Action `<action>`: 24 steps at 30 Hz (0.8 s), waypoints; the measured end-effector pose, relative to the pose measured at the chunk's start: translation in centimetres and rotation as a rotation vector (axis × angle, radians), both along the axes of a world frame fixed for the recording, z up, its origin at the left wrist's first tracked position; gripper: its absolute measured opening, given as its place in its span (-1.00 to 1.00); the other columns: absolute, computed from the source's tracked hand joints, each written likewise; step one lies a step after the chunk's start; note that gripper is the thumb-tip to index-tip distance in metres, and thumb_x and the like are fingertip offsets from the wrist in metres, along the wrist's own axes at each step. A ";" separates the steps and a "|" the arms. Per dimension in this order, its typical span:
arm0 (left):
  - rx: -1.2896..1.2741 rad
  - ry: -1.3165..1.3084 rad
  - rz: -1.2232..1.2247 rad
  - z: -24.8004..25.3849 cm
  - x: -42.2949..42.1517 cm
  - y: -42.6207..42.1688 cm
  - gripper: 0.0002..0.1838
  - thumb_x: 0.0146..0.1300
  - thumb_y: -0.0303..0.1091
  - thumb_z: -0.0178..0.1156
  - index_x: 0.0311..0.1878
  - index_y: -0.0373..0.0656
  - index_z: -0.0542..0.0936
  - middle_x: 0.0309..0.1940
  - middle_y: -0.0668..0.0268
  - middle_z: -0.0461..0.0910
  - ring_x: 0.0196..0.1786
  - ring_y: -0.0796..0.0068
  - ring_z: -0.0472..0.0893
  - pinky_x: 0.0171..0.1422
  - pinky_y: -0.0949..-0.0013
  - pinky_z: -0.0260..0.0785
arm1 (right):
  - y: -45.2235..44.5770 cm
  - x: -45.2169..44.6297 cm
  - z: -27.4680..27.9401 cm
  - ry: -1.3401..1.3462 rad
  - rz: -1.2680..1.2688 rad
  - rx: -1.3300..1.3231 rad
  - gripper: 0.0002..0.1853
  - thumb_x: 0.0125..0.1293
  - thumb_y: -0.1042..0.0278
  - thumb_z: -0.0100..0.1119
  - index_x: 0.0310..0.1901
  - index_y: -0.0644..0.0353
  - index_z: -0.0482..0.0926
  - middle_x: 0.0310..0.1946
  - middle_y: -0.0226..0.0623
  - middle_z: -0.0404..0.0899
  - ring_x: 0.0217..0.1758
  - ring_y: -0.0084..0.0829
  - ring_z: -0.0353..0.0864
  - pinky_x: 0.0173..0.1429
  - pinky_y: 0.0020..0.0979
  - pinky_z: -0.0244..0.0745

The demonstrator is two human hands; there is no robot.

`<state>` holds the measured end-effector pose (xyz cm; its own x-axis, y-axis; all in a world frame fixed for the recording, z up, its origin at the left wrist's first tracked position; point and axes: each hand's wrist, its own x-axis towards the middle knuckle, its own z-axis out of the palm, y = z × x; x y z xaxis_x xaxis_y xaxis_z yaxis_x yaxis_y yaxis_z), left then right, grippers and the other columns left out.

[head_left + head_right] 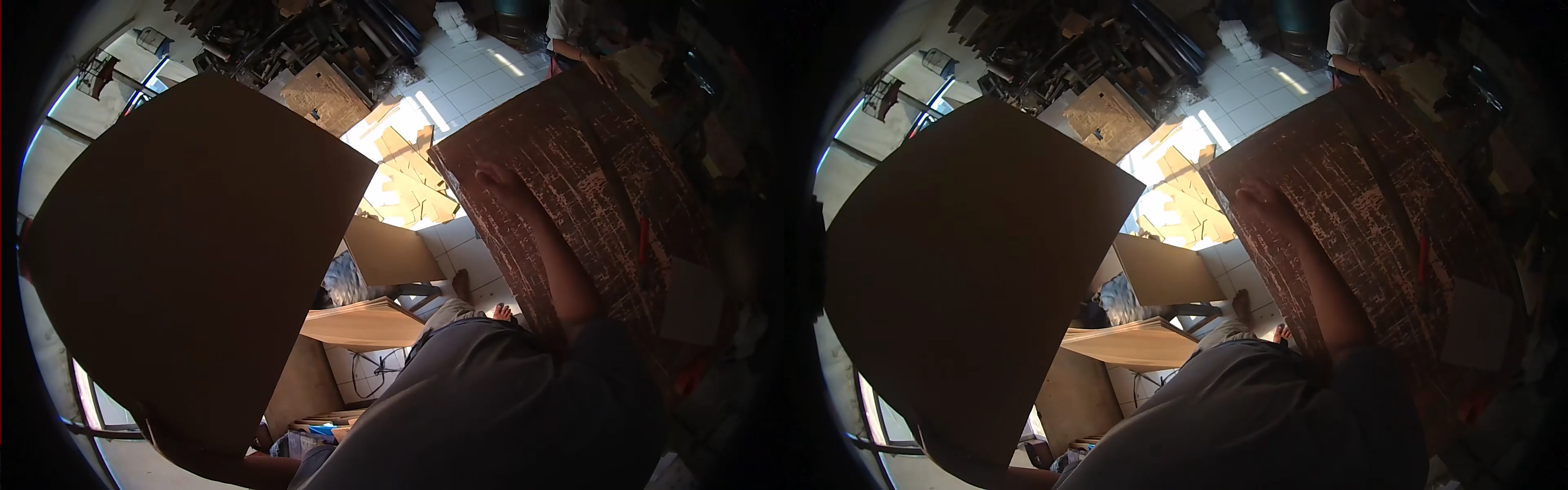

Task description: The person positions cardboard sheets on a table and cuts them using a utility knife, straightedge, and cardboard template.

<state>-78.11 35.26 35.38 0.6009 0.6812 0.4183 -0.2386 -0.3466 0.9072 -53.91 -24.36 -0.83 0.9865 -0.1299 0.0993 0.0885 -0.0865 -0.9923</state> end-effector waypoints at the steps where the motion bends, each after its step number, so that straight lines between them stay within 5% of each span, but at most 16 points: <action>1: -0.006 -0.010 -0.011 0.4 0.3 -0.4 -0.55 0.35 -0.37 0.26 0.28 -0.25 0.53 -0.04 0.17 0.67 -0.10 0.33 0.66 -0.06 0.26 0.52 | -0.8 0.7 0.9 -0.033 -0.020 -0.005 -0.38 0.48 -0.05 0.17 0.31 0.35 0.46 0.22 -0.06 0.58 0.30 -0.30 0.56 0.35 -0.31 0.43; 3: -0.019 -0.026 -0.034 0.9 0.7 -1.2 -0.54 0.35 -0.36 0.26 0.29 -0.24 0.53 -0.04 0.17 0.67 -0.09 0.33 0.66 -0.06 0.26 0.52 | -2.8 2.2 1.5 -0.026 -0.011 -0.070 -0.16 0.47 -0.37 -0.03 0.43 0.30 0.34 0.43 -0.04 0.36 0.45 -0.27 0.40 0.46 -0.26 0.31; 4: -0.025 -0.033 -0.048 1.2 1.0 -1.5 -0.54 0.35 -0.36 0.26 0.29 -0.24 0.53 -0.04 0.17 0.67 -0.09 0.33 0.66 -0.06 0.26 0.53 | -3.8 2.8 1.4 -0.027 -0.017 -0.074 -0.16 0.47 -0.37 -0.03 0.43 0.30 0.34 0.43 -0.04 0.36 0.45 -0.27 0.40 0.46 -0.26 0.31; 6: -0.036 -0.046 -0.079 1.7 1.8 -2.2 -0.54 0.35 -0.35 0.27 0.29 -0.23 0.52 -0.04 0.17 0.67 -0.09 0.33 0.66 -0.05 0.26 0.53 | -5.3 3.4 1.6 0.180 0.075 0.349 -0.03 0.44 -0.50 -0.15 0.45 0.36 0.30 0.48 -0.06 0.29 0.48 -0.19 0.37 0.51 -0.25 0.24; 8: -0.050 -0.046 -0.120 2.2 2.8 -2.5 -0.53 0.35 -0.34 0.27 0.30 -0.23 0.52 -0.03 0.17 0.67 -0.09 0.33 0.66 -0.05 0.26 0.53 | -7.3 3.1 0.9 0.175 0.117 0.447 -0.01 0.43 -0.54 -0.25 0.43 0.38 0.30 0.36 -0.13 0.45 0.41 -0.24 0.46 0.48 -0.32 0.27; 10: -0.054 -0.043 -0.173 2.8 4.6 -3.0 -0.53 0.35 -0.33 0.28 0.30 -0.22 0.52 -0.03 0.17 0.67 -0.08 0.33 0.66 -0.04 0.26 0.53 | -9.9 2.6 -0.6 0.034 0.495 0.884 -0.11 0.50 -0.46 -0.29 0.39 0.31 0.36 0.18 -0.21 0.62 0.26 -0.37 0.58 0.34 -0.38 0.41; 11: -0.059 -0.039 -0.203 3.0 5.5 -3.2 -0.53 0.36 -0.32 0.28 0.30 -0.22 0.52 -0.03 0.17 0.67 -0.08 0.33 0.66 -0.04 0.26 0.53 | -9.8 -0.8 3.2 0.105 0.505 0.923 -0.29 0.56 -0.32 -0.23 0.28 0.23 0.48 0.04 -0.30 0.69 0.05 -0.47 0.66 0.15 -0.41 0.54; 12: -0.060 -0.024 -0.235 3.2 6.8 -3.4 -0.52 0.36 -0.32 0.28 0.30 -0.22 0.52 -0.03 0.17 0.67 -0.08 0.33 0.66 -0.04 0.26 0.53 | -10.1 -2.7 2.3 0.105 0.480 0.926 -0.29 0.56 -0.32 -0.23 0.28 0.23 0.48 0.04 -0.30 0.69 0.05 -0.47 0.66 0.15 -0.41 0.54; 14: -0.031 0.028 -0.311 3.0 10.3 -4.4 -0.50 0.36 -0.28 0.29 0.32 -0.21 0.51 -0.01 0.17 0.66 -0.06 0.33 0.66 -0.03 0.26 0.53 | -11.6 -7.3 0.1 0.054 0.034 0.493 -0.39 0.57 -0.23 -0.10 0.23 0.21 0.52 -0.05 -0.42 0.66 -0.14 -0.62 0.61 -0.09 -0.51 0.51; 15: -0.002 0.057 -0.338 2.8 11.9 -4.9 -0.48 0.36 -0.25 0.29 0.33 -0.20 0.50 0.00 0.17 0.65 -0.04 0.34 0.65 -0.01 0.27 0.53 | -10.2 -9.2 1.1 -0.012 -0.108 0.702 -0.56 0.53 -0.06 0.11 0.08 0.20 0.58 -0.16 -0.47 0.67 -0.18 -0.68 0.58 -0.16 -0.56 0.46; 16: 0.063 0.105 -0.374 2.7 13.5 -4.9 -0.45 0.36 -0.18 0.30 0.35 -0.18 0.48 0.02 0.17 0.64 0.00 0.34 0.63 0.01 0.28 0.52 | -10.2 -11.1 0.5 -0.010 -0.128 0.702 -0.56 0.53 -0.06 0.11 0.08 0.20 0.58 -0.16 -0.47 0.67 -0.18 -0.68 0.58 -0.16 -0.56 0.46; 19: 0.142 0.406 -0.597 0.8 22.1 -1.0 -0.43 0.34 -0.19 0.27 0.35 -0.20 0.48 0.03 0.21 0.63 0.03 0.38 0.61 0.08 0.33 0.48 | -9.2 -16.8 1.2 -0.092 -0.459 0.484 -0.71 0.50 0.10 0.20 -0.22 0.18 0.58 -0.33 -0.50 0.61 -0.28 -0.69 0.54 -0.17 -0.60 0.43; 21: 0.134 0.480 -0.753 -2.3 30.2 0.4 -0.44 0.34 -0.19 0.25 0.35 -0.23 0.47 0.03 0.22 0.63 0.05 0.39 0.61 0.10 0.34 0.47 | -8.5 -20.3 0.3 -0.085 -0.600 0.406 -0.69 0.50 0.08 0.20 -0.20 0.20 0.58 -0.33 -0.50 0.61 -0.27 -0.70 0.54 -0.16 -0.59 0.43; 24: 0.171 0.503 -0.993 -5.8 35.2 -8.4 -0.47 0.38 -0.22 0.18 0.35 -0.27 0.47 0.11 0.22 0.62 0.14 0.40 0.58 0.19 0.35 0.44 | -7.1 -25.1 -0.9 -0.070 -0.807 0.309 -0.65 0.49 0.04 0.21 -0.19 0.23 0.59 -0.33 -0.50 0.61 -0.25 -0.70 0.53 -0.15 -0.57 0.42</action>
